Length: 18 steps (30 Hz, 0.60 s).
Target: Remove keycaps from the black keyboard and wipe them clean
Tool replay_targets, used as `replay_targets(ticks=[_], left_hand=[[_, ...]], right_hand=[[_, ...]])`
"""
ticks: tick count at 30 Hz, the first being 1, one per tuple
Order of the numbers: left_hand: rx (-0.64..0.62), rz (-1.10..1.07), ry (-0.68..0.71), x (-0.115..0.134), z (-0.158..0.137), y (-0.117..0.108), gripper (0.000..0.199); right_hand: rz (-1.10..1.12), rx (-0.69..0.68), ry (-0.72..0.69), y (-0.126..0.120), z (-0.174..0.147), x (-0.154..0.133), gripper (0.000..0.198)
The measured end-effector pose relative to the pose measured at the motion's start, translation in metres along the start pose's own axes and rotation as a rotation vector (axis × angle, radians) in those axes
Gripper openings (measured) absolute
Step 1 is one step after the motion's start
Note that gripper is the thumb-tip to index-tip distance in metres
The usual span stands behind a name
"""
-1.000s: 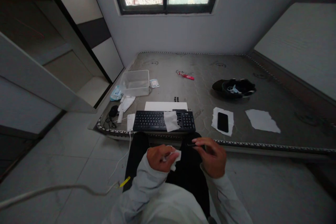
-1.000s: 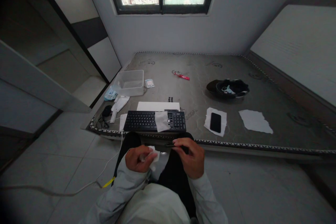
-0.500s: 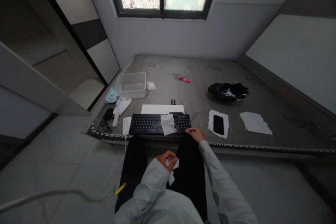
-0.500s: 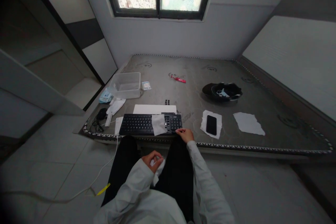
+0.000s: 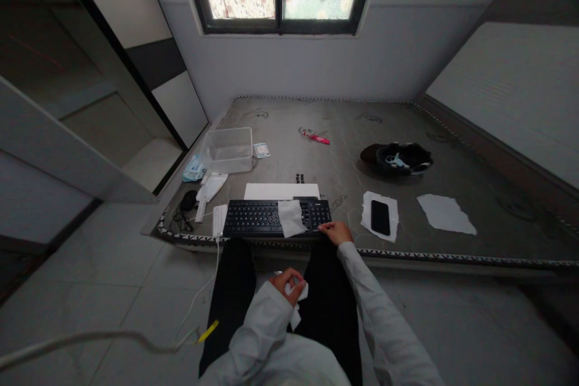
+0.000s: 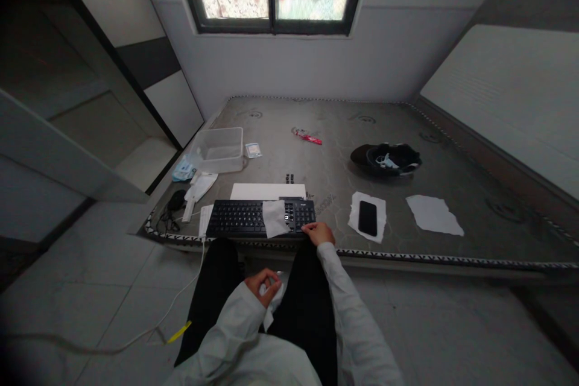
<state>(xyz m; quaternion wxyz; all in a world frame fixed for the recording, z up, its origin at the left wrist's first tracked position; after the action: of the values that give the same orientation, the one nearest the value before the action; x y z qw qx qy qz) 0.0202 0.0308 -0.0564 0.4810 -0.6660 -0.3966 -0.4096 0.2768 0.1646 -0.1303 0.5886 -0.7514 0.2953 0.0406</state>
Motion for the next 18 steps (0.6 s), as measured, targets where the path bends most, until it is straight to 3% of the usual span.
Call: replay_targets(ticks=[11,18], left_hand=[[0.0,0.026,-0.01,-0.0067,0.0016,-0.0028,0.023],[-0.011,0.037,-0.006,-0.008,0.0019,-0.0022,0.024]], right_hand=[[0.068,0.043,0.066,-0.0026,0.0012,0.004,0.021],[0.063,0.009,0.038,-0.0008,0.0029,0.0003,0.015]])
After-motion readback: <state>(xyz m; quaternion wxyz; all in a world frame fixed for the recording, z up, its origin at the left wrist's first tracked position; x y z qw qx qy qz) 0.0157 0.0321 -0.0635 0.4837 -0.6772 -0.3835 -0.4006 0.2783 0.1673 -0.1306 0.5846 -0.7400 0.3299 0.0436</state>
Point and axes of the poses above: each hand's wrist, its own z-axis towards the middle knuckle, its own y-axis out of the palm, x = y × z, the point moved 5 cm from there along z, towards the middle knuckle, and after that the axes turned 14 degrees about -z, right-handed, at the moved point
